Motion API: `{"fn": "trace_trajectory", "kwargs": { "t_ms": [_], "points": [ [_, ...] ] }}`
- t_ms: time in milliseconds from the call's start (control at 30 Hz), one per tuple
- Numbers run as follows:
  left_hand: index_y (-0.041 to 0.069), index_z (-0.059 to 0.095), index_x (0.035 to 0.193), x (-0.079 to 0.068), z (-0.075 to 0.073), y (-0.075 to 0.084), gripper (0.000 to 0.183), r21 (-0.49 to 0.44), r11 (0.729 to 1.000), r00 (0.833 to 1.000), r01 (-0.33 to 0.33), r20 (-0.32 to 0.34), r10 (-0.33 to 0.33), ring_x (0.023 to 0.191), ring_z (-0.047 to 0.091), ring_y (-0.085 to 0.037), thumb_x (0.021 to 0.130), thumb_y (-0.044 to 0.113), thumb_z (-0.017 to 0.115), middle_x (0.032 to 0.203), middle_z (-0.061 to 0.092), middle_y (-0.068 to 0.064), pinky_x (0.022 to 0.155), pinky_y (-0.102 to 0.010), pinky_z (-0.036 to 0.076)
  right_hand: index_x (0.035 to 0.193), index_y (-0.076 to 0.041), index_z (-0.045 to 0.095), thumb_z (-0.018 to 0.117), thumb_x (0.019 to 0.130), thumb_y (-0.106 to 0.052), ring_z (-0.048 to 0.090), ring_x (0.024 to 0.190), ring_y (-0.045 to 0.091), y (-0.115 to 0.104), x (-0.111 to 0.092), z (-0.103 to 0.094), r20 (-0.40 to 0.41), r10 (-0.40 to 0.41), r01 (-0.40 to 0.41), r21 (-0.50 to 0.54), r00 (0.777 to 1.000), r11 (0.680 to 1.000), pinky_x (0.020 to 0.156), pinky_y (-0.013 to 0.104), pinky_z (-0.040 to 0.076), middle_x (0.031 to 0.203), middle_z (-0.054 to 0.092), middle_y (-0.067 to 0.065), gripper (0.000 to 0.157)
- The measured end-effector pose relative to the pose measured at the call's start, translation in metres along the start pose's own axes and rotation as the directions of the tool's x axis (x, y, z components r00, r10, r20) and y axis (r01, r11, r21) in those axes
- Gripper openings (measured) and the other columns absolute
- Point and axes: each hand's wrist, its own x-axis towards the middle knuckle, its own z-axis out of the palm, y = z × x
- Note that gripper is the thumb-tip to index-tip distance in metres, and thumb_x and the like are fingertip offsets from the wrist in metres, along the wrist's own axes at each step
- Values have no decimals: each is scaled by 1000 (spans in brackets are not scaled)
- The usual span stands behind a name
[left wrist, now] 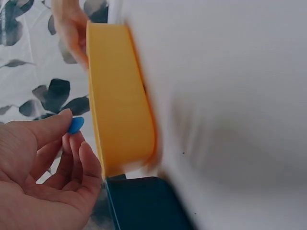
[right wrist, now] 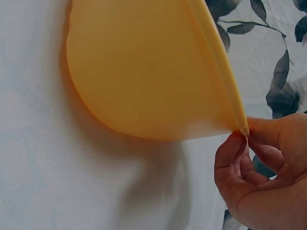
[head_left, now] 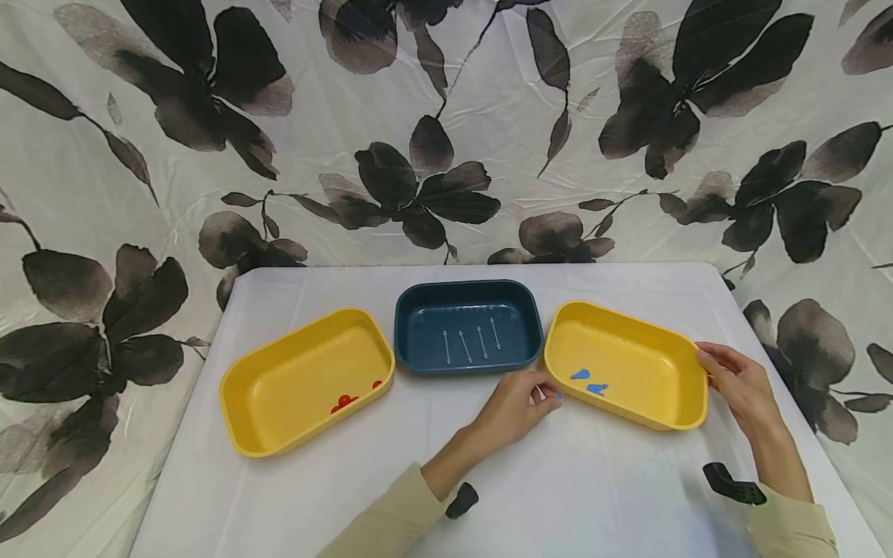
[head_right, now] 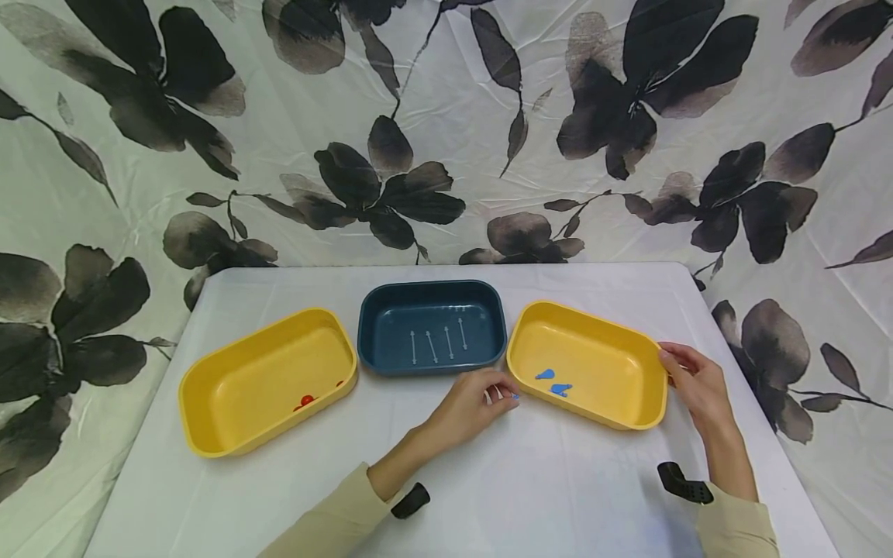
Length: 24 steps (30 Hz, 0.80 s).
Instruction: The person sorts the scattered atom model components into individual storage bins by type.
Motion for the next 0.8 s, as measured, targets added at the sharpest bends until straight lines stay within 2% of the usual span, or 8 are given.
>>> {"fn": "trace_trajectory", "kwargs": {
  "t_ms": [133, 267, 533, 667, 800],
  "points": [
    [2, 76, 98, 12, 1, 5, 6, 15, 999, 999, -43, -9, 43, 73, 51, -2, 92, 3, 76, 83, 63, 1, 67, -12, 46, 150, 3, 43, 53, 106, -43, 53, 95, 2, 0, 0, 0, -3, 3, -3, 1, 1000, 1000, 74, 7, 51, 129, 54, 3, 65],
    [3, 76, 100, 22, 2, 10, 7, 42, 997, 998, -57, -14, 58, 71, 50, -2, 93, 4, 76, 85, 64, 1, 66, -11, 46, 150, 3, 43, 53, 106, -44, 52, 96, 3, 0, 0, 0, -2, -1, 1, -1, 1000, 1000, 75, 6, 51, 131, 53, 5, 65],
    [3, 76, 100, 39, 6, 15, 8, 56, 997, 999, -44, -18, 45, 73, 52, -4, 94, 6, 75, 86, 66, 0, 67, -10, 45, 151, 2, 43, 52, 106, -45, 53, 99, 5, 0, -1, 1, -2, 0, 0, -6, 1000, 1000, 77, 5, 49, 137, 51, 10, 67],
    [3, 77, 101, 47, 7, 15, 8, 54, 997, 999, -47, -15, 48, 74, 54, -5, 94, 7, 75, 86, 66, 0, 68, -11, 45, 151, 3, 43, 53, 106, -44, 52, 97, 3, 0, -1, 0, 4, 2, -2, 5, 1000, 1000, 75, 6, 50, 134, 52, 8, 66],
    [2, 76, 104, 56, 8, 16, 10, 31, 999, 1000, -20, -6, 21, 76, 53, -7, 96, 7, 73, 88, 65, 0, 68, -12, 45, 150, 2, 43, 53, 105, -45, 52, 98, 3, 0, 0, 0, 2, 6, -6, 10, 1000, 1000, 76, 5, 50, 132, 53, 4, 66]
  ]
}}
